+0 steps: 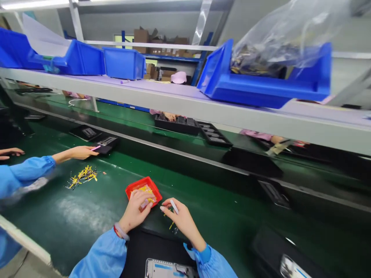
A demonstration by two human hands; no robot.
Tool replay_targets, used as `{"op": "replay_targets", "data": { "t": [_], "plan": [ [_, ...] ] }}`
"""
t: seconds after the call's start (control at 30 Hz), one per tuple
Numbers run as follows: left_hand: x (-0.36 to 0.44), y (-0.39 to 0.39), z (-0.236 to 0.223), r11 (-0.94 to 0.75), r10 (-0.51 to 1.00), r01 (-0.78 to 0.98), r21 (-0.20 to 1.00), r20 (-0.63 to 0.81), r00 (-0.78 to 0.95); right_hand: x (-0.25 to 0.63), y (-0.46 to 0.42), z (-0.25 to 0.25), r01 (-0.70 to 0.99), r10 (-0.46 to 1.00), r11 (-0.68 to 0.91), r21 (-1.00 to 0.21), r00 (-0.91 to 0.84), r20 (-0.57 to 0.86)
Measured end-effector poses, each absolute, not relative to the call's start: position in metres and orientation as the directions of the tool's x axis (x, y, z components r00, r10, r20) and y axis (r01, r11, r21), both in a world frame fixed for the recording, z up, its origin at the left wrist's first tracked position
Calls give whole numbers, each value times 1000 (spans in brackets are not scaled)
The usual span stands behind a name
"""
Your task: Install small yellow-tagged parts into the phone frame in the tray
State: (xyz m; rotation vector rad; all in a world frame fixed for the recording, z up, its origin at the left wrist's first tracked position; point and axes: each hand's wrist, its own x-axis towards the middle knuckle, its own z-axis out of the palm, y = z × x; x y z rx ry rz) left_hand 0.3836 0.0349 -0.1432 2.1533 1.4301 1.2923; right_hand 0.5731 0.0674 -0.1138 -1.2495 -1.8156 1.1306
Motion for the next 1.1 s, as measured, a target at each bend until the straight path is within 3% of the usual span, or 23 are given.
{"op": "replay_targets", "data": {
  "t": [0.23,0.5,0.63,0.77,0.9,1.1],
  "plan": [
    [406,16,-125,-602,798,478,639,497,341,596,40,-110,429,908,143,-892,-416,-55],
    [429,-21,-106,-618,785,530,581,422,453,643,4,-102,478,840,121,-870,-517,-167],
    [442,-52,-112,-473,858,540,696,227,460,661,-3,-115,303,906,-74,-950,-377,-191],
    [464,-80,-133,-374,837,499,782,52,545,665,-5,-122,-66,899,-282,-957,-366,-240],
    [478,-83,-149,-273,901,563,780,2,434,661,-7,-132,-283,932,-253,-925,-327,-155],
    [484,-73,-155,-172,971,564,807,41,236,665,-11,-154,-448,939,-299,-842,-295,-176]
  ]
}}
